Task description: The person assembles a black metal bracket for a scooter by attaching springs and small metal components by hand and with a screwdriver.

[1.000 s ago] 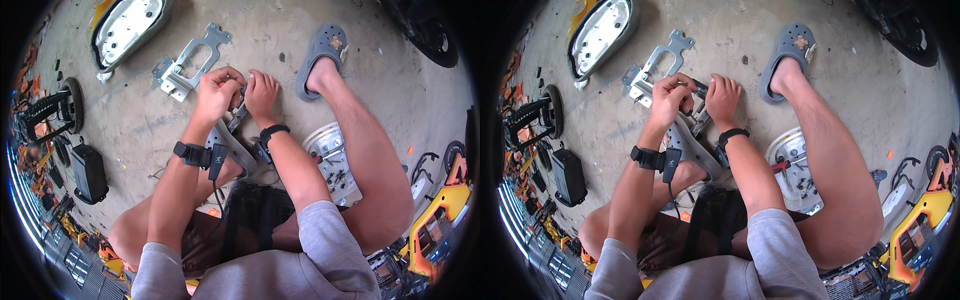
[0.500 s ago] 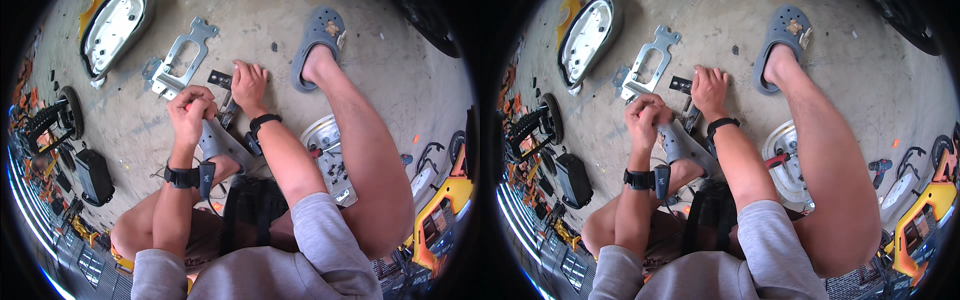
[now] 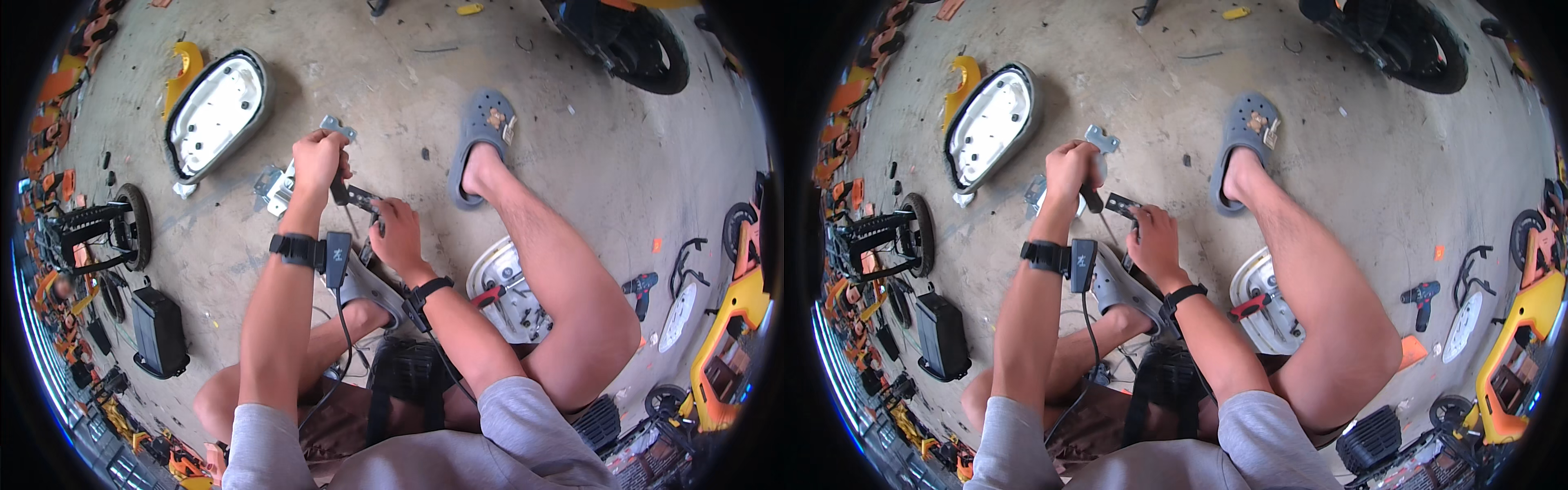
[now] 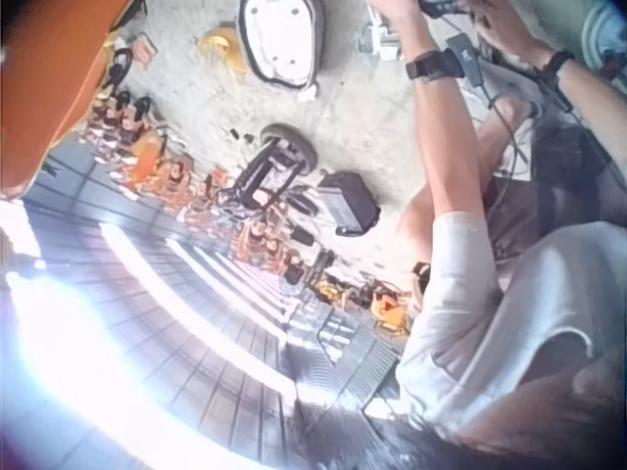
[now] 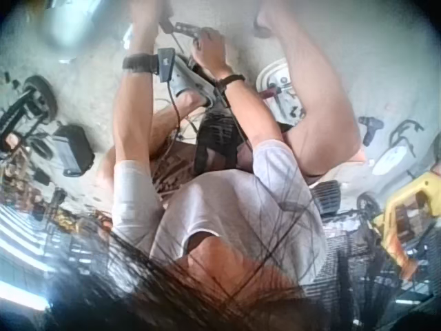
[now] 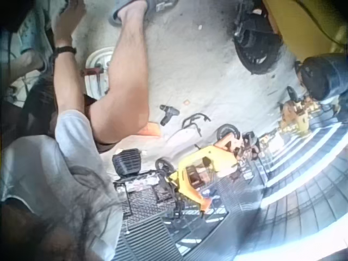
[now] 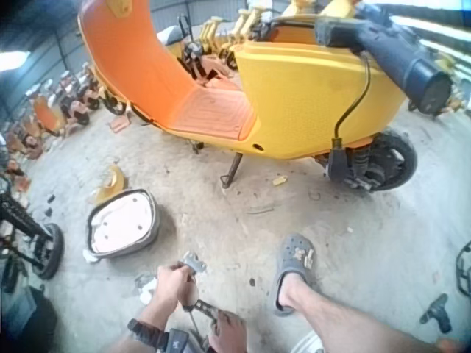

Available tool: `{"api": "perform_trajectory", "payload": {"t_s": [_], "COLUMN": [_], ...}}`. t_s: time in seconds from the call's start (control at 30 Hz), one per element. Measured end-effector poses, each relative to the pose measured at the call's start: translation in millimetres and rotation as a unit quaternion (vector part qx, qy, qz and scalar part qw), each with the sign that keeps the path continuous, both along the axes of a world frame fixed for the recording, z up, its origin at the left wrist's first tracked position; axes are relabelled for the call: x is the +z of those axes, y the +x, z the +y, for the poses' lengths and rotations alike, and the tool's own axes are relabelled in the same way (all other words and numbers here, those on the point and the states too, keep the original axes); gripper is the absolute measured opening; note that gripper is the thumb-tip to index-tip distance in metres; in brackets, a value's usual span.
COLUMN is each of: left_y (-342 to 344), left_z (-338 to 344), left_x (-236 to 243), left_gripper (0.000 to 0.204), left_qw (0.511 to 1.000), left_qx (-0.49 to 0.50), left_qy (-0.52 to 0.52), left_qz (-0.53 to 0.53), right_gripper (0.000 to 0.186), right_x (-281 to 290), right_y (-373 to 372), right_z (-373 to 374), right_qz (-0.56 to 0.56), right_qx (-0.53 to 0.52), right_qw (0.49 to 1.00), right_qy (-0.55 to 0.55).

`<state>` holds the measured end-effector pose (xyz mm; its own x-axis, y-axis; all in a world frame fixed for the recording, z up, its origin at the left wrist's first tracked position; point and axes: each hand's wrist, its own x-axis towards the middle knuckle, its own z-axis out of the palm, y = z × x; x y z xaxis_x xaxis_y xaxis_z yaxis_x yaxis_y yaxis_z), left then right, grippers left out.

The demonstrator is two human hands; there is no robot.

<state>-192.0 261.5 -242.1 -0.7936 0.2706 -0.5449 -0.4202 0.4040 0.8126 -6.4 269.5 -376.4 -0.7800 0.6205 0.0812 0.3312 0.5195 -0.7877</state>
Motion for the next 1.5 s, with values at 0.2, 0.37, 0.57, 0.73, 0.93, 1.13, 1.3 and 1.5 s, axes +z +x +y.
{"api": "perform_trajectory", "payload": {"t_s": [0.2,0.37,0.57,0.73,0.93,1.13,1.3,1.5], "left_y": [19.2,68.5,90.0,88.9,80.4,81.7,79.8,80.0], "left_z": [-75.1,-141.2,-189.5,-198.9,-210.6,-224.5,-220.3,-226.2], "left_x": [105.9,198.7,238.9,271.2,273.4,271.2,270.6,267.2], "left_gripper": [0.010,0.007,0.010,0.012,0.015,0.016,0.015,0.015], "left_qw": [0.988,0.963,0.887,0.882,0.868,0.867,0.870,0.869], "left_qx": [0.106,0.157,0.312,0.243,0.255,0.241,0.249,0.263], "left_qy": [0.108,0.215,0.338,0.391,0.399,0.410,0.400,0.390], "left_qz": [-0.022,-0.039,-0.024,0.098,0.151,0.145,0.144,0.151], "right_gripper": [0.036,0.033,0.036,0.036,0.033,0.028,0.029,0.028], "right_x": [8.7,30.7,32.0,32.5,-19.7,3.0,-16.8,-5.8], "right_y": [-14.4,-33.2,-45.6,-50.8,-12.5,8.0,7.1,-11.9], "right_z": [-3.4,10.3,6.9,-4.6,-3.7,-30.8,-26.9,-23.4], "right_qz": [-0.295,-0.388,-0.394,-0.396,-0.122,-0.066,-0.054,-0.201], "right_qx": [-0.037,0.002,0.034,-0.119,-0.176,-0.140,-0.161,-0.166], "right_qw": [0.955,0.922,0.918,0.903,0.884,0.852,0.862,0.896], "right_qy": [0.006,-0.014,-0.007,-0.121,-0.416,-0.500,-0.478,-0.360]}}
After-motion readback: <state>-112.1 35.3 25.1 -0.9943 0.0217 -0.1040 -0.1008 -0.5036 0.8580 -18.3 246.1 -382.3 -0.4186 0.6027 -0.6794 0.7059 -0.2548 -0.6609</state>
